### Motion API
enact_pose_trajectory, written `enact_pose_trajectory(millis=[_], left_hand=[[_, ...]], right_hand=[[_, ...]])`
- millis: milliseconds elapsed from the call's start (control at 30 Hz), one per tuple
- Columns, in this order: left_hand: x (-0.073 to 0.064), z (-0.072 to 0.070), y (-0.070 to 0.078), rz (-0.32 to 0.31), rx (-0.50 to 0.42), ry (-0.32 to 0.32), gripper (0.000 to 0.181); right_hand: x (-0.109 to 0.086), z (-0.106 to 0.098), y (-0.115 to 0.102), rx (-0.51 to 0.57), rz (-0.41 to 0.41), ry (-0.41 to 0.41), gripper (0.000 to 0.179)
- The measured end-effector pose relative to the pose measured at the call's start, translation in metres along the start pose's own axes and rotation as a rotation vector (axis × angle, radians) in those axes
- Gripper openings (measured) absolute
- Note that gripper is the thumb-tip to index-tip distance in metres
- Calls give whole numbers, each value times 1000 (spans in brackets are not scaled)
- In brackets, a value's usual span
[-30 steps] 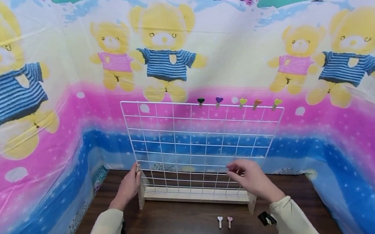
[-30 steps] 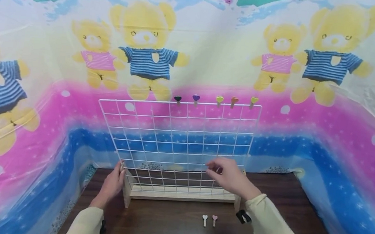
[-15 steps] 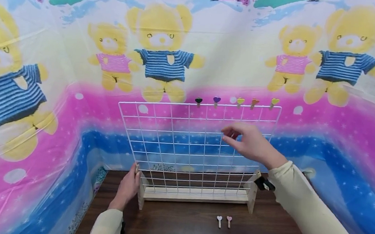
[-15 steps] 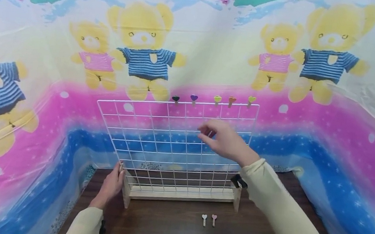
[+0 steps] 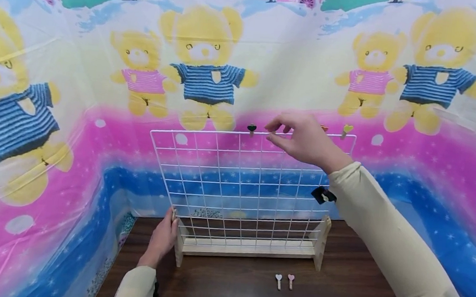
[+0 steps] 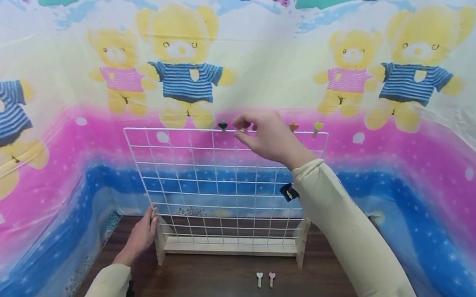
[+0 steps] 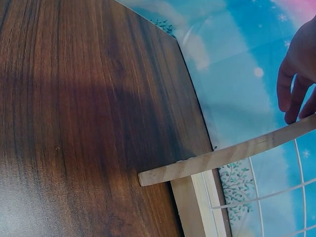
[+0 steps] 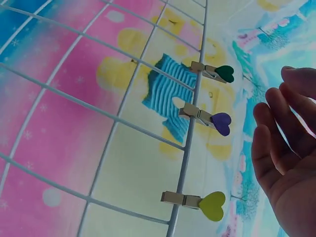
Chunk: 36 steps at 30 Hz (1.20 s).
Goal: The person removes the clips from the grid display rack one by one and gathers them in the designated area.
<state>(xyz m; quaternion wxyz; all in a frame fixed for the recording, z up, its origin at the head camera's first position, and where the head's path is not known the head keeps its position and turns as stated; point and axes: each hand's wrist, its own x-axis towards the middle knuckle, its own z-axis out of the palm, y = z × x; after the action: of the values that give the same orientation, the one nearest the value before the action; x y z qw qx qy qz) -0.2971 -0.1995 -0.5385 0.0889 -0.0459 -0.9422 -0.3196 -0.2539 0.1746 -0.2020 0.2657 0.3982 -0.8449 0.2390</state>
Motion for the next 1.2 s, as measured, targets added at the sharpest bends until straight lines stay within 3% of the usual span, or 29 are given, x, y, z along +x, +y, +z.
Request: enact_pose_trajectory(millis=[167,533,800,1200], left_hand=[[-1,1,-1,-7,2,2,46],[-3,3,-3,15,-16,17,48],[-4,2,-2,23,-17,38,48],[-1,0,-1,47,-22,40,48]], right_hand=[[17,3,1,-41,-7,-3,19],[35,19,17,-64,180,-167,28],[43,26,14,-94,187,-216,24],[45,29,17,2,239,-243,15]])
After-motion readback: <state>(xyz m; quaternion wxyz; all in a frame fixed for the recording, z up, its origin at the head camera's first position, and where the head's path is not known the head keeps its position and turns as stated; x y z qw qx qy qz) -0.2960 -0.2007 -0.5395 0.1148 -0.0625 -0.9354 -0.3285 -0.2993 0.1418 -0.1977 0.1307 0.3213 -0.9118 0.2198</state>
